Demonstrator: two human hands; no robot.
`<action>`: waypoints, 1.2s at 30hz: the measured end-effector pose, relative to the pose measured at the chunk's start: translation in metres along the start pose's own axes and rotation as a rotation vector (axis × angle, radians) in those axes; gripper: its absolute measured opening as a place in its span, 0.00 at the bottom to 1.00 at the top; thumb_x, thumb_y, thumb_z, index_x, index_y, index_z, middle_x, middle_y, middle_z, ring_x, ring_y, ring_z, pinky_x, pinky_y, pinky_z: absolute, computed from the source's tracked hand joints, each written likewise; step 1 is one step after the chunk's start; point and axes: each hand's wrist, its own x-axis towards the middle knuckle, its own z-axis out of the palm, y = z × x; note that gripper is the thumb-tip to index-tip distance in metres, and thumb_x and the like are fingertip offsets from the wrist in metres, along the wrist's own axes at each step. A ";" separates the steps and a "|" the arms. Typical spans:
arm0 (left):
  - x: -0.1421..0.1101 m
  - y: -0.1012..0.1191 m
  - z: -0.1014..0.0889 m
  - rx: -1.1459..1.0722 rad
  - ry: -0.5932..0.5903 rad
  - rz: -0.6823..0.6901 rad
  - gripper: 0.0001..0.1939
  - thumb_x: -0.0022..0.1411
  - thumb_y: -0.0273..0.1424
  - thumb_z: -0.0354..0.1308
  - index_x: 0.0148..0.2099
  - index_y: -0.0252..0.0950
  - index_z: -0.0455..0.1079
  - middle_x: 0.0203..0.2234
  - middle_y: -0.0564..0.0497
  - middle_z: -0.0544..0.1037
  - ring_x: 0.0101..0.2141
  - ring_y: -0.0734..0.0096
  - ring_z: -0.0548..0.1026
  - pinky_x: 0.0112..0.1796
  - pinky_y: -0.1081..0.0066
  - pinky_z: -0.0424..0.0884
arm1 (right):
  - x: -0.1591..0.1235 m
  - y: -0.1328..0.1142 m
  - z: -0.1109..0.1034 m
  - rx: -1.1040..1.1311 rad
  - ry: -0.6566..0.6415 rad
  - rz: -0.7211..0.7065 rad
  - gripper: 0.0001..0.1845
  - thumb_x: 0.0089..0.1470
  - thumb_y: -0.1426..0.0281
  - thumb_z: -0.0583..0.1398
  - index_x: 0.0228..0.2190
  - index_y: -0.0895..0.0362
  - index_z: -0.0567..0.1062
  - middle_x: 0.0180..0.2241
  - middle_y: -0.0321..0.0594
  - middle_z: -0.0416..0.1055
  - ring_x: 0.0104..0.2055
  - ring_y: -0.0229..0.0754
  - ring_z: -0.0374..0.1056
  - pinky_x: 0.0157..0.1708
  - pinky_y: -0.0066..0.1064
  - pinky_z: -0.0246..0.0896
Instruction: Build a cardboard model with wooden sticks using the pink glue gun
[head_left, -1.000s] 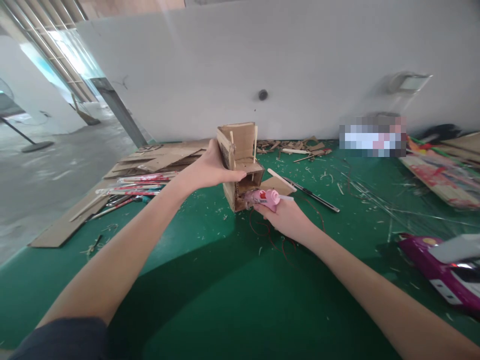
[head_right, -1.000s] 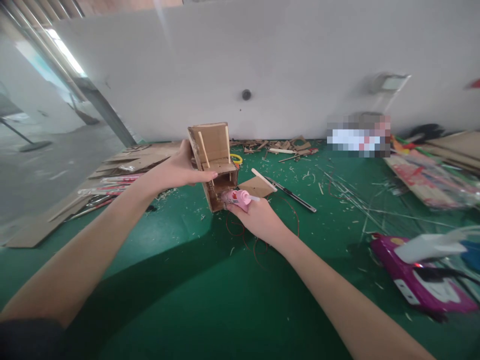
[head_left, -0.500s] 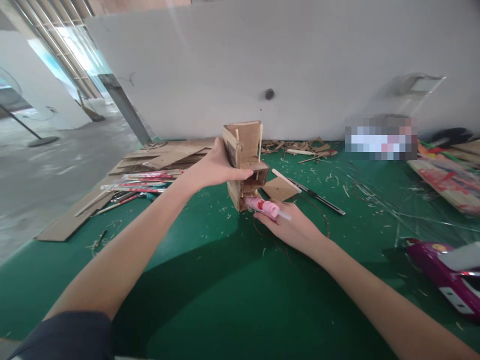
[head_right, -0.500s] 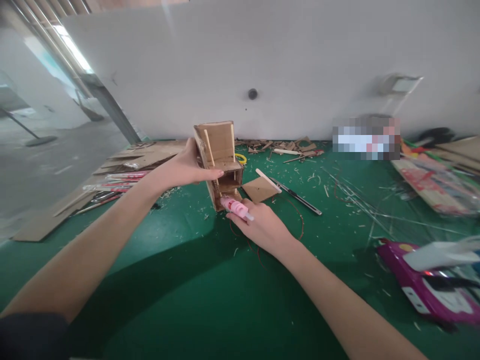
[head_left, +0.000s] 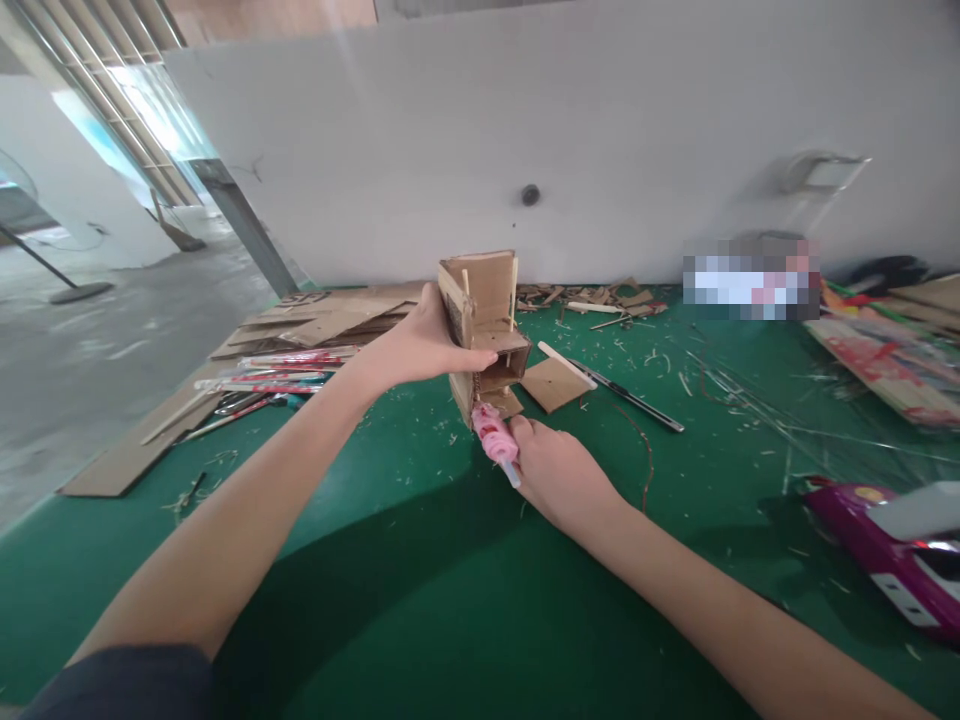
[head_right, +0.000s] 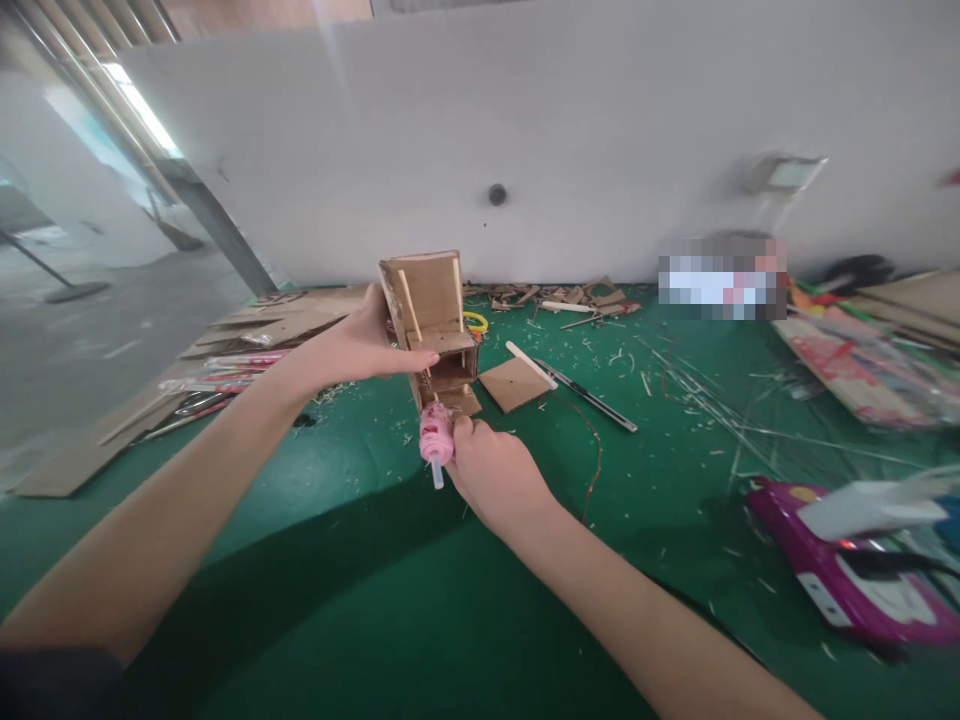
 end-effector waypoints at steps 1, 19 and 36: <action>-0.001 0.000 -0.001 0.004 -0.005 -0.015 0.44 0.46 0.44 0.70 0.59 0.42 0.51 0.57 0.39 0.63 0.53 0.44 0.70 0.44 0.51 0.75 | 0.000 -0.001 -0.001 -0.008 -0.004 -0.001 0.11 0.63 0.72 0.50 0.43 0.62 0.68 0.37 0.51 0.75 0.35 0.49 0.76 0.29 0.33 0.63; -0.002 0.005 -0.002 0.037 -0.022 -0.073 0.46 0.44 0.48 0.70 0.60 0.45 0.52 0.56 0.39 0.61 0.49 0.40 0.70 0.27 0.60 0.77 | 0.000 -0.004 0.000 -0.022 0.004 0.019 0.10 0.62 0.72 0.51 0.42 0.61 0.69 0.37 0.50 0.76 0.35 0.48 0.76 0.28 0.32 0.62; 0.000 -0.007 -0.003 0.003 -0.025 -0.036 0.46 0.45 0.43 0.69 0.62 0.47 0.50 0.56 0.40 0.65 0.49 0.42 0.72 0.31 0.56 0.77 | 0.004 0.040 0.011 0.071 0.113 -0.104 0.14 0.64 0.63 0.52 0.37 0.60 0.71 0.32 0.45 0.76 0.29 0.43 0.71 0.24 0.31 0.49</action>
